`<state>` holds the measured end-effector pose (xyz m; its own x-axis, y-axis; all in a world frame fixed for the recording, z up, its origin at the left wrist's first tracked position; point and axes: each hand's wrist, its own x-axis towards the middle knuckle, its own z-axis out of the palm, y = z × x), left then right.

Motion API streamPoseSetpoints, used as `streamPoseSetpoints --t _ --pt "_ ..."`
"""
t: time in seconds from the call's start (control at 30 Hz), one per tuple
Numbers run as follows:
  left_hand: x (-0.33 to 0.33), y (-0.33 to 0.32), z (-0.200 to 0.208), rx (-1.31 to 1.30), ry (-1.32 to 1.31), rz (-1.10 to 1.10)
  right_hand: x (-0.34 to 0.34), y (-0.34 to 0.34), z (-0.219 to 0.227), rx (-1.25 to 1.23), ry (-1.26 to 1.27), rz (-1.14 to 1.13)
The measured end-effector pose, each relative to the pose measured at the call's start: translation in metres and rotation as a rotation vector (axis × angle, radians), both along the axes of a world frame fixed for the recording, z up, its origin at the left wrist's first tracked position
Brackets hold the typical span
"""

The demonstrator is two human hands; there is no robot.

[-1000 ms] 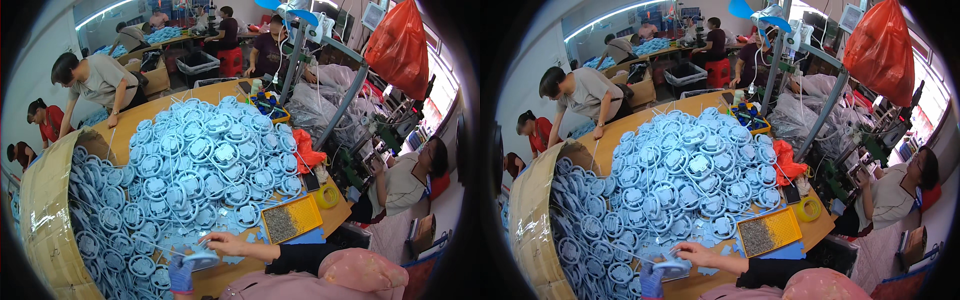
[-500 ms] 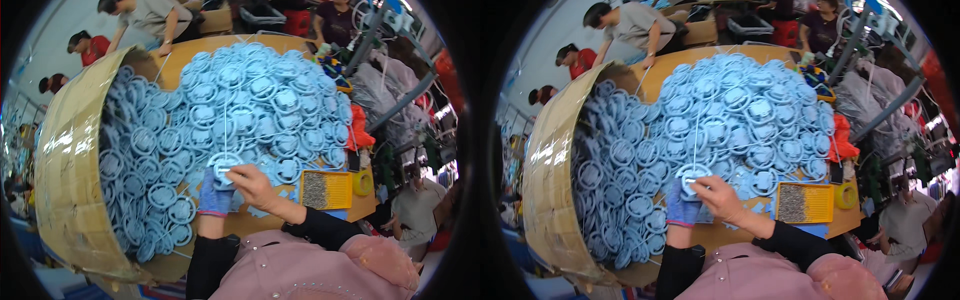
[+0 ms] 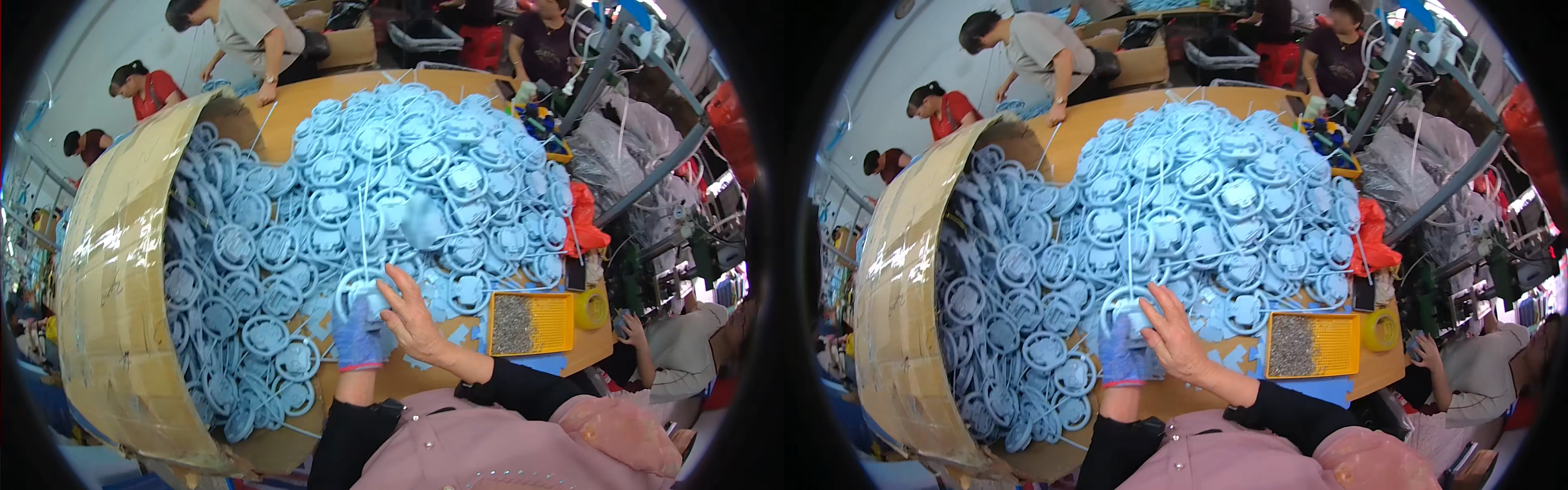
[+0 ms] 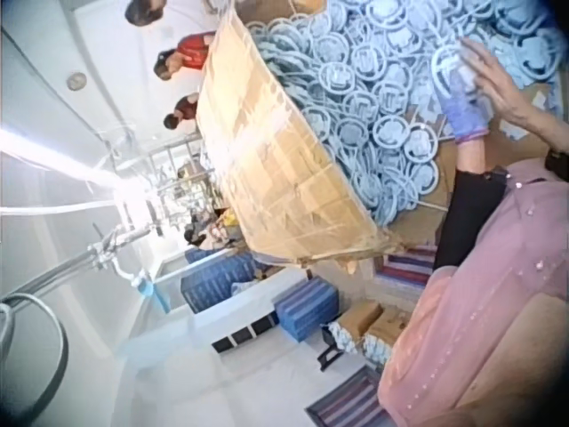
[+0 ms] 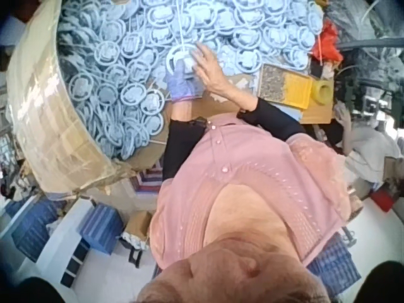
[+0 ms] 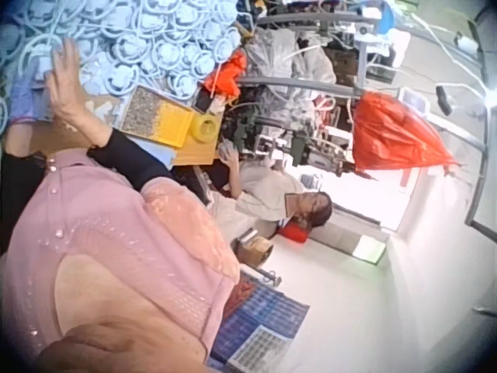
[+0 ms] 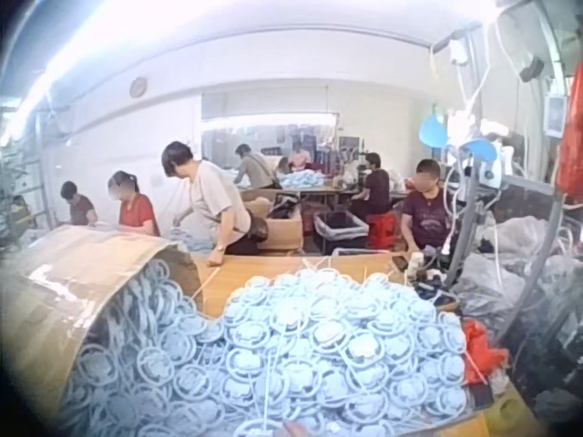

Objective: Sorting blue plastic housings from a bin and using a pneumatic screwdriver to assemble components.

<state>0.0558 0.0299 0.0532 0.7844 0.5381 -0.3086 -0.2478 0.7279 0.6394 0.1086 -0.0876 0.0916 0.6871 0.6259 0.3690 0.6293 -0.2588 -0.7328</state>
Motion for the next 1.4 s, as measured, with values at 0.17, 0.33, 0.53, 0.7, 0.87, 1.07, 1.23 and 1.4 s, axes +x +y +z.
streamPoseSetpoints --t 0.17,0.33,0.53,0.7,0.87,1.07,1.23,1.4 --pt "-0.003 -0.001 0.011 0.061 0.002 0.058 0.014 -0.001 -0.017 0.349 1.217 0.117" --pt "-0.001 0.013 0.014 0.335 0.182 -0.122 0.008 -0.006 -0.019 0.362 1.099 0.008" --pt "0.018 0.021 0.009 0.305 0.214 -0.077 0.017 0.007 -0.015 0.359 1.022 -0.055" --pt "0.041 0.030 0.021 0.263 0.055 -0.088 0.107 0.011 0.013 0.539 1.031 -0.075" --pt "0.002 0.102 -0.081 0.737 0.493 0.234 0.088 -0.019 0.006 0.292 1.029 -0.088" --pt "-0.002 0.111 -0.048 1.158 1.173 0.392 0.045 -0.081 -0.073 -0.183 0.752 -0.085" --pt "0.015 0.136 -0.027 1.263 1.456 0.311 0.037 -0.088 -0.090 -0.505 0.105 -0.069" --pt "0.018 0.152 -0.040 1.264 1.240 0.268 0.033 -0.079 -0.095 -0.609 -0.086 -0.099"
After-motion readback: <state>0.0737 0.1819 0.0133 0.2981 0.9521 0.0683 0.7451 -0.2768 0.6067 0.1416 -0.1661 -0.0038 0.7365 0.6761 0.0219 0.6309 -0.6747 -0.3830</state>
